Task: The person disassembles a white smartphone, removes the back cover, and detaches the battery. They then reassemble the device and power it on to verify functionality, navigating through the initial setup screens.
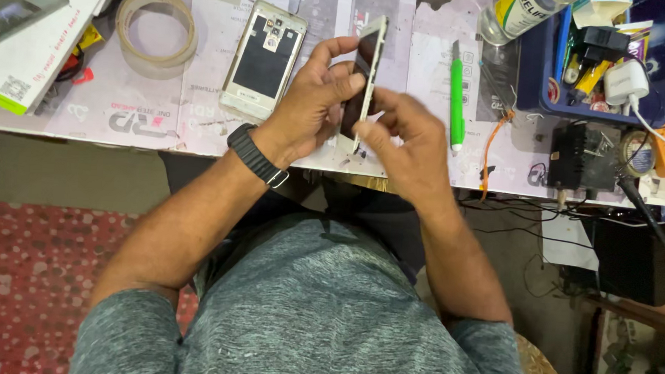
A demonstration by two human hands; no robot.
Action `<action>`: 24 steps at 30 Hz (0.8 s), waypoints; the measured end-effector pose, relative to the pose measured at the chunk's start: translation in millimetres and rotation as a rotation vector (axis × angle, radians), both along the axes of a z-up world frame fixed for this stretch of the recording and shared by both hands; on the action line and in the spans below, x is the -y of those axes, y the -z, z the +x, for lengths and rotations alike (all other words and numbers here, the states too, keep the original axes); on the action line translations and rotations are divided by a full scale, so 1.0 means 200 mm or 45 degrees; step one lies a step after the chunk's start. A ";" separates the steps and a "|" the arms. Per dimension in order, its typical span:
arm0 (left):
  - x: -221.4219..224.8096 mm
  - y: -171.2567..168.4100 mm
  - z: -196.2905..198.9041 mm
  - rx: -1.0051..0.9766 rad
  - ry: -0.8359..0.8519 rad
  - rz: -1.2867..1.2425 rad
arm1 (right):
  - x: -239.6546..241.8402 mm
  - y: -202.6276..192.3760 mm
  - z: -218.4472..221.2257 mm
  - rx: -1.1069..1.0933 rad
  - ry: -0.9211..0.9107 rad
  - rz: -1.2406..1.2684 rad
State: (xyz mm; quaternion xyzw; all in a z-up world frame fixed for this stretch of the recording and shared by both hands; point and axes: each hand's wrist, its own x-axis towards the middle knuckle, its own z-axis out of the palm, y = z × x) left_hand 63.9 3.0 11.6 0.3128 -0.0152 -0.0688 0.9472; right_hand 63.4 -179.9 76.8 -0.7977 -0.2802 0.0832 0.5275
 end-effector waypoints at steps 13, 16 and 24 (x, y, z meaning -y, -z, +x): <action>0.02 0.03 -0.01 0.164 0.085 -0.007 | 0.00 0.04 0.16 -0.520 0.183 0.521; 0.02 0.09 -0.01 0.118 0.187 -0.029 | -0.01 0.05 0.15 -0.522 0.180 0.531; 0.04 0.12 0.01 0.043 0.234 -0.006 | -0.05 0.07 0.14 -0.515 0.181 0.563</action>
